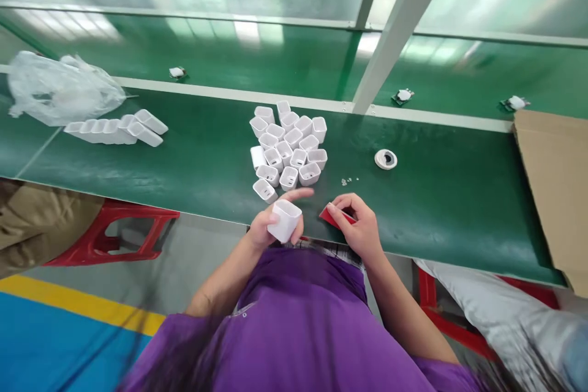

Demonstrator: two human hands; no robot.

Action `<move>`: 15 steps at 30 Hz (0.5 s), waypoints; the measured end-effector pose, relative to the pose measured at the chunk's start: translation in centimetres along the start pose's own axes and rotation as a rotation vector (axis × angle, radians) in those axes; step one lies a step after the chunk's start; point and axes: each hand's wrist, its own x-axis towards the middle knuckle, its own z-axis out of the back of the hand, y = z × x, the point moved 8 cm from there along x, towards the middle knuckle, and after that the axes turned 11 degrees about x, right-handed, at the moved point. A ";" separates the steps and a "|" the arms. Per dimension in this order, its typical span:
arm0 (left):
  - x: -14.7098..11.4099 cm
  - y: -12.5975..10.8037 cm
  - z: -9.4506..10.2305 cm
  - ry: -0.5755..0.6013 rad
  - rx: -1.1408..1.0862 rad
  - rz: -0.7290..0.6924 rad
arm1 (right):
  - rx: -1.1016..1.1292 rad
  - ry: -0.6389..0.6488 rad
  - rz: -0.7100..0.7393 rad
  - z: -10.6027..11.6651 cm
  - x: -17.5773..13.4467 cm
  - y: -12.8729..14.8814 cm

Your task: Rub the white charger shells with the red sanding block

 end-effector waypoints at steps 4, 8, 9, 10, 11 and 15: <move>-2.7 -4.9 4.0 -0.238 0.445 -0.277 | -0.051 0.036 0.014 -0.3 -0.1 0.0; -6.0 -12.4 11.1 -0.789 1.244 -0.417 | -0.092 0.054 0.012 -0.3 0.3 -0.5; -6.4 -13.9 13.0 -0.889 1.437 -0.360 | -0.103 0.064 0.010 -0.3 0.3 -0.6; -6.6 -15.2 15.0 -0.973 1.598 -0.281 | -0.112 0.076 0.006 -0.4 0.4 -0.7; -6.7 -16.4 17.0 -1.045 1.721 -0.191 | -0.120 0.085 0.002 -0.5 0.4 -0.7; -6.9 -19.5 23.4 -1.146 1.950 0.108 | -0.133 0.091 -0.003 -0.6 0.4 -0.4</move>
